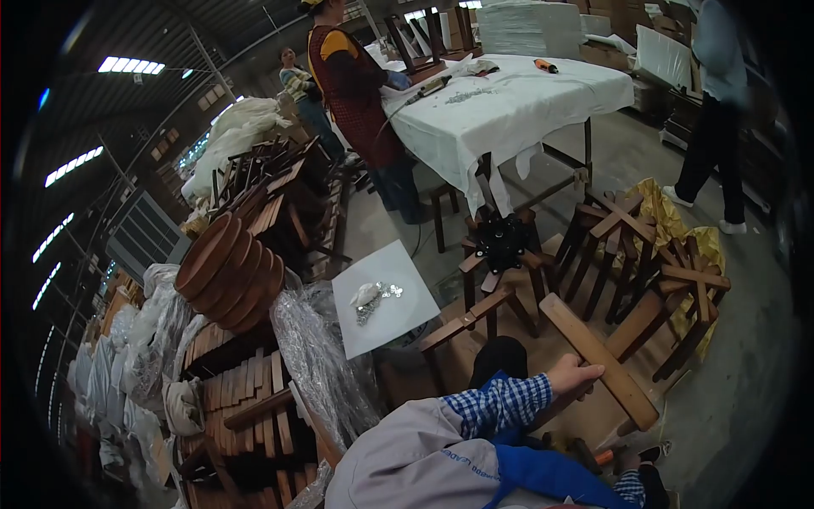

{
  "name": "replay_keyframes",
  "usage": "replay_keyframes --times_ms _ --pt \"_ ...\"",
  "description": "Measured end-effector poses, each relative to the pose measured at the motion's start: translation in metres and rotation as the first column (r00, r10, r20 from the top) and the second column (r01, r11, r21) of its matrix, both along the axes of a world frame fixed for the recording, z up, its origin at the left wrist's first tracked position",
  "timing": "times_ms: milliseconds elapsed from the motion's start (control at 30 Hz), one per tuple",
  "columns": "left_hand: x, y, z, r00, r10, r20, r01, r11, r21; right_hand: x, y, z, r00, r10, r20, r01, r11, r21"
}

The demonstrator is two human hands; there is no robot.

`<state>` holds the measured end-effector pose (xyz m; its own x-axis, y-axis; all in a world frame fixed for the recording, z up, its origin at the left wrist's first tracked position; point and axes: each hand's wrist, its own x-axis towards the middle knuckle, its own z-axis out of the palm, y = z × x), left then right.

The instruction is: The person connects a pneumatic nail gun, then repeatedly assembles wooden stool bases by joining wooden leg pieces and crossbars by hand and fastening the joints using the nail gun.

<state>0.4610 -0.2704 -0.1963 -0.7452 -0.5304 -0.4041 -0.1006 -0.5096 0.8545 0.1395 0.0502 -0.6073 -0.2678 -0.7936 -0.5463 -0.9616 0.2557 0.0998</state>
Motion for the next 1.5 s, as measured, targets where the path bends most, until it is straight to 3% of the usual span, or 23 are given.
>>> replay_keyframes --times_ms 33,67,100,133,200,233,400,533,700,867,1000,1033,1067,1133,1167,1267,1333,1400,1467,1500 --pt "-0.003 -0.005 -0.003 1.000 0.002 0.009 -0.002 1.000 -0.002 0.044 -0.002 -0.015 0.926 -0.315 0.209 0.339 0.937 -0.087" --pt "-0.006 -0.011 -0.009 1.000 0.011 0.009 -0.011 1.000 -0.006 0.081 -0.006 -0.049 0.714 -0.557 0.425 0.646 0.758 -0.092" --pt "-0.011 -0.015 -0.014 1.000 0.020 0.007 -0.020 1.000 -0.010 0.103 -0.007 -0.107 0.665 -0.560 0.495 0.651 0.759 -0.016" --pt "-0.014 -0.018 -0.015 1.000 0.022 0.011 -0.022 1.000 -0.015 0.132 -0.033 -0.077 0.763 -0.480 0.432 0.491 0.866 0.095" --pt "-0.016 -0.023 -0.012 0.997 0.022 0.067 -0.023 1.000 0.004 0.178 -0.048 -0.069 0.984 -0.032 0.178 0.071 0.974 -0.214" --pt "-0.018 -0.025 -0.011 0.996 0.034 0.083 -0.034 0.999 -0.006 0.186 -0.067 -0.050 0.981 -0.020 0.194 0.064 0.973 -0.223" --pt "-0.024 -0.035 -0.024 0.987 0.049 0.155 -0.067 0.992 0.112 0.217 -0.148 0.157 0.870 0.027 0.492 0.157 0.931 -0.329" --pt "-0.026 -0.038 -0.035 0.979 0.023 0.203 -0.060 0.983 0.176 0.207 -0.172 0.235 0.721 0.016 0.693 0.326 0.874 -0.360" --pt "-0.005 -0.036 -0.044 0.985 -0.139 0.106 0.113 0.968 0.225 0.162 -0.157 0.228 0.557 0.033 0.830 0.493 0.791 -0.363" --pt "0.015 -0.018 -0.017 0.981 -0.177 0.082 0.142 0.937 0.320 0.123 -0.140 0.232 0.436 0.074 0.897 0.600 0.720 -0.350" --pt "0.033 0.000 -0.010 0.989 -0.126 0.083 0.086 0.922 0.378 0.087 -0.214 0.236 0.312 -0.147 0.939 0.756 0.637 -0.151" --pt "0.037 0.004 -0.011 0.993 -0.114 0.017 0.097 0.904 0.416 0.077 -0.201 0.217 0.277 -0.222 0.935 0.798 0.595 -0.095" --pt "0.041 0.010 -0.014 0.992 -0.120 0.040 0.100 0.934 0.342 0.076 -0.162 0.202 0.240 -0.287 0.928 0.836 0.547 -0.047" --pt "0.047 0.017 -0.019 0.991 -0.134 0.027 0.122 0.955 0.269 0.107 0.025 0.176 0.162 -0.377 0.912 0.891 0.452 0.029" --pt "0.050 0.021 -0.014 0.995 -0.095 -0.014 0.094 0.944 0.316 0.040 -0.092 0.187 0.120 -0.404 0.907 0.913 0.404 0.059" --pt "0.052 0.029 -0.004 0.993 -0.047 -0.109 0.079 0.947 0.312 0.023 -0.046 0.214 0.072 -0.418 0.906 0.956 0.289 0.057" --pt "0.051 0.030 0.007 0.986 0.003 -0.165 0.034 0.975 0.220 0.026 -0.047 0.248 0.159 -0.454 0.877 0.872 0.480 0.090" --pt "0.046 0.033 0.026 0.975 -0.025 -0.220 0.065 0.982 0.175 0.032 -0.044 0.228 0.252 -0.428 0.868 0.856 0.518 0.007" --pt "0.044 0.033 0.045 0.962 -0.043 -0.268 0.078 0.989 0.123 0.020 -0.032 0.147 -0.064 -0.311 0.948 0.802 0.550 0.235" --pt "0.044 0.031 0.053 0.965 -0.041 -0.259 0.072 0.991 0.112 0.032 -0.049 0.170 0.197 -0.410 0.891 0.737 0.661 0.141"
